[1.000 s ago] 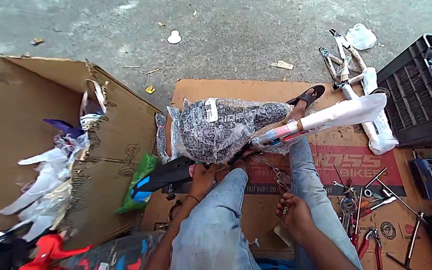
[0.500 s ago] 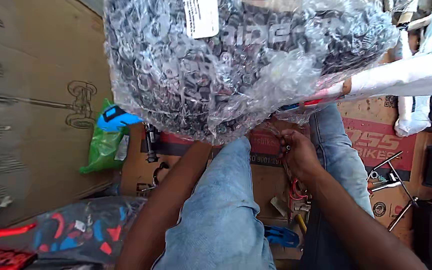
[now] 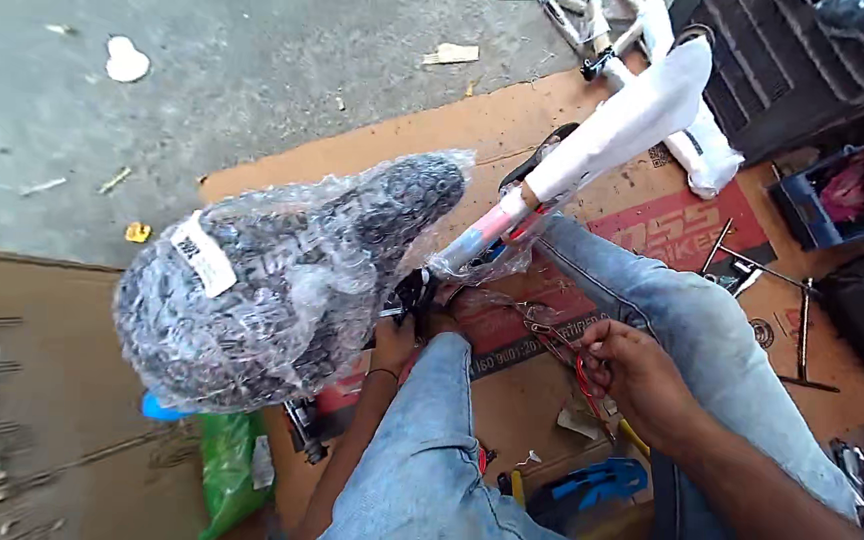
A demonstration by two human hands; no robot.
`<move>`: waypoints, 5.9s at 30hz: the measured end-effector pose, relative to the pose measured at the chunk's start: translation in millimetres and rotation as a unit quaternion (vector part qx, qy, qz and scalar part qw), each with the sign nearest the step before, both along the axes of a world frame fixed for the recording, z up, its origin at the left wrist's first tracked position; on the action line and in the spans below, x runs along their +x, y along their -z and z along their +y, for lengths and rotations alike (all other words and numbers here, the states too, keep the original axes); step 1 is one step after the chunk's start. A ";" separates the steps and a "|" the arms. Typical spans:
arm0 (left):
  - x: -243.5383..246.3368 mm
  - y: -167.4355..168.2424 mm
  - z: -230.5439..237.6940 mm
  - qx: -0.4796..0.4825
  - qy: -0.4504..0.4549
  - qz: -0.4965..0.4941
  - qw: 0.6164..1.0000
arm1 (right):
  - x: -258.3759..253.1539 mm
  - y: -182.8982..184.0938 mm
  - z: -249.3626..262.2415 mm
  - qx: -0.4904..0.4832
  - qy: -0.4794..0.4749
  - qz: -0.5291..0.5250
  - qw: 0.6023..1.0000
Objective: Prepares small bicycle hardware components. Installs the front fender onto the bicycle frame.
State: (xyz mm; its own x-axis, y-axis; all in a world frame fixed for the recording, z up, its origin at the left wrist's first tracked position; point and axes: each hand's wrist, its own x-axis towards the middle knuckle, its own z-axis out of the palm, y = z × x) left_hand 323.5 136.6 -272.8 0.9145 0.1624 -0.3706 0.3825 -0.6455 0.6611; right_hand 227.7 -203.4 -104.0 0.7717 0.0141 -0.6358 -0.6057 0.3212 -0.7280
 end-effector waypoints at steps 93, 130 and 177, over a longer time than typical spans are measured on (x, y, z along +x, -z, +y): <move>22.2 -3.4 -23.8 0.191 -0.008 0.058 0.980 | -3.4 300.2 84.0 -0.170 -0.133 0.087 0.973; 15.4 7.9 -18.6 0.117 0.004 -0.020 0.993 | -22.6 295.3 54.6 -0.468 -0.328 -0.017 0.820; 16.6 1.5 -29.8 0.177 -0.036 0.047 0.983 | -18.6 296.2 57.4 -0.511 -0.401 -0.003 0.760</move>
